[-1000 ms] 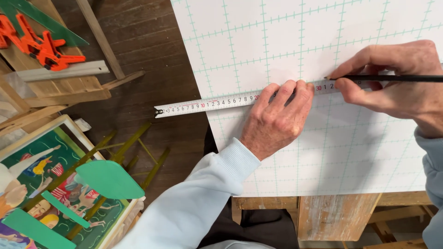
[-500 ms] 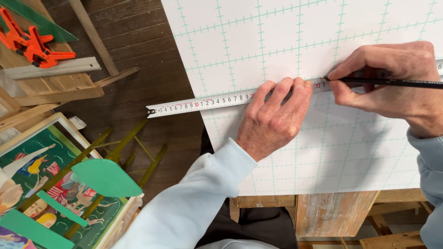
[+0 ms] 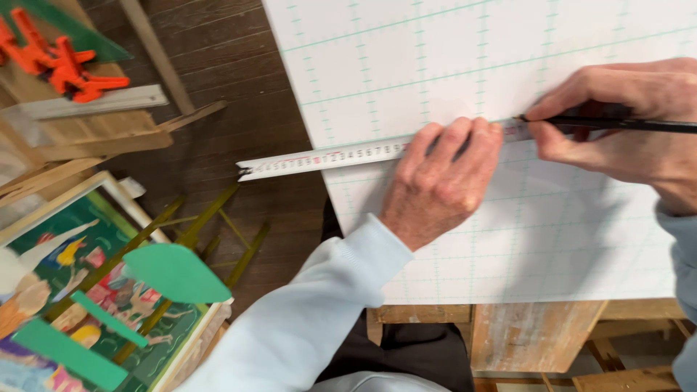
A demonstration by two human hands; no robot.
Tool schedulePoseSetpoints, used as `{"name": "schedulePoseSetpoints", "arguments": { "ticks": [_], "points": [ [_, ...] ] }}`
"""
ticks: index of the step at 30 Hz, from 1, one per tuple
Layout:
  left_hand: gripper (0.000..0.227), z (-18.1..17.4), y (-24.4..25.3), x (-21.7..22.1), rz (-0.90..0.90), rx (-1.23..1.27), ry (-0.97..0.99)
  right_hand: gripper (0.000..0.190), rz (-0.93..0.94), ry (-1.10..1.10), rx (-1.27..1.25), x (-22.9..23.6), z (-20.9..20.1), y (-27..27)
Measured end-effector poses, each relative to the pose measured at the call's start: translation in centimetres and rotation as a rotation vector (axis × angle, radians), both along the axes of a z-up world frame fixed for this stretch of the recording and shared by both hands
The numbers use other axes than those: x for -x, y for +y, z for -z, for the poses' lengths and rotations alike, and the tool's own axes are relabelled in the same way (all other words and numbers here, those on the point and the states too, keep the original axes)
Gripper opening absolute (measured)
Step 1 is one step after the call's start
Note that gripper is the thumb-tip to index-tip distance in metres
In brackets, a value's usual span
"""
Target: Measuring and marking a large sheet of grid paper on a workbench.
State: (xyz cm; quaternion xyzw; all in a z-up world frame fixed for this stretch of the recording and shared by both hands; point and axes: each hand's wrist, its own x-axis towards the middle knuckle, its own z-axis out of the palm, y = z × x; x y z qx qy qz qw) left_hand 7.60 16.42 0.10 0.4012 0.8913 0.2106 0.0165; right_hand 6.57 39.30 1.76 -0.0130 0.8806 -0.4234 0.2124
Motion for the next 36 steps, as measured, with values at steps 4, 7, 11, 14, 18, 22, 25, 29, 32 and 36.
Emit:
{"name": "schedulePoseSetpoints", "arguments": {
  "ticks": [4, 7, 11, 14, 18, 22, 25, 29, 32, 36],
  "points": [
    [0.022, 0.1, -0.1, -0.1, -0.021, 0.012, 0.024, 0.013, 0.038, -0.02, 0.181, -2.7, 3.6, 1.8],
    [0.021, 0.6, 0.1, -0.6, -0.037, 0.014, 0.047, 0.015, 0.014, -0.08, 0.098, -3.1, 4.9, 2.4],
    [0.019, 1.1, 0.2, -0.9, -0.055, 0.014, 0.066, 0.014, 0.029, -0.078, 0.123, -5.6, 7.4, 3.9],
    [0.018, 1.1, 0.1, -0.9, -0.061, -0.005, 0.064, 0.015, 0.13, -0.146, 0.177, -6.9, 8.2, 4.4],
    [0.018, 1.1, 0.1, -0.9, -0.06, -0.019, 0.047, 0.014, 0.103, -0.111, 0.158, -5.4, 7.0, 3.8],
    [0.02, 0.8, -0.2, -0.6, -0.053, -0.026, 0.041, 0.011, 0.081, -0.07, 0.193, -3.0, 3.5, 2.0],
    [0.02, 0.3, -0.3, -0.2, -0.039, -0.046, 0.002, 0.016, -0.016, -0.074, -0.071, 0.7, -0.5, -0.6],
    [0.019, 0.6, -0.1, -0.2, -0.03, -0.042, 0.0, 0.016, -0.045, 0.015, -0.039, 0.6, -0.2, -0.1],
    [0.018, 0.5, -0.4, -0.3, -0.021, -0.025, 0.015, 0.016, -0.071, 0.087, 0.016, 0.0, 1.0, 0.2],
    [0.019, 0.6, -0.2, -0.2, -0.021, -0.033, 0.009, 0.017, -0.08, 0.109, -0.04, 0.7, -0.2, -0.4]
  ]
}}
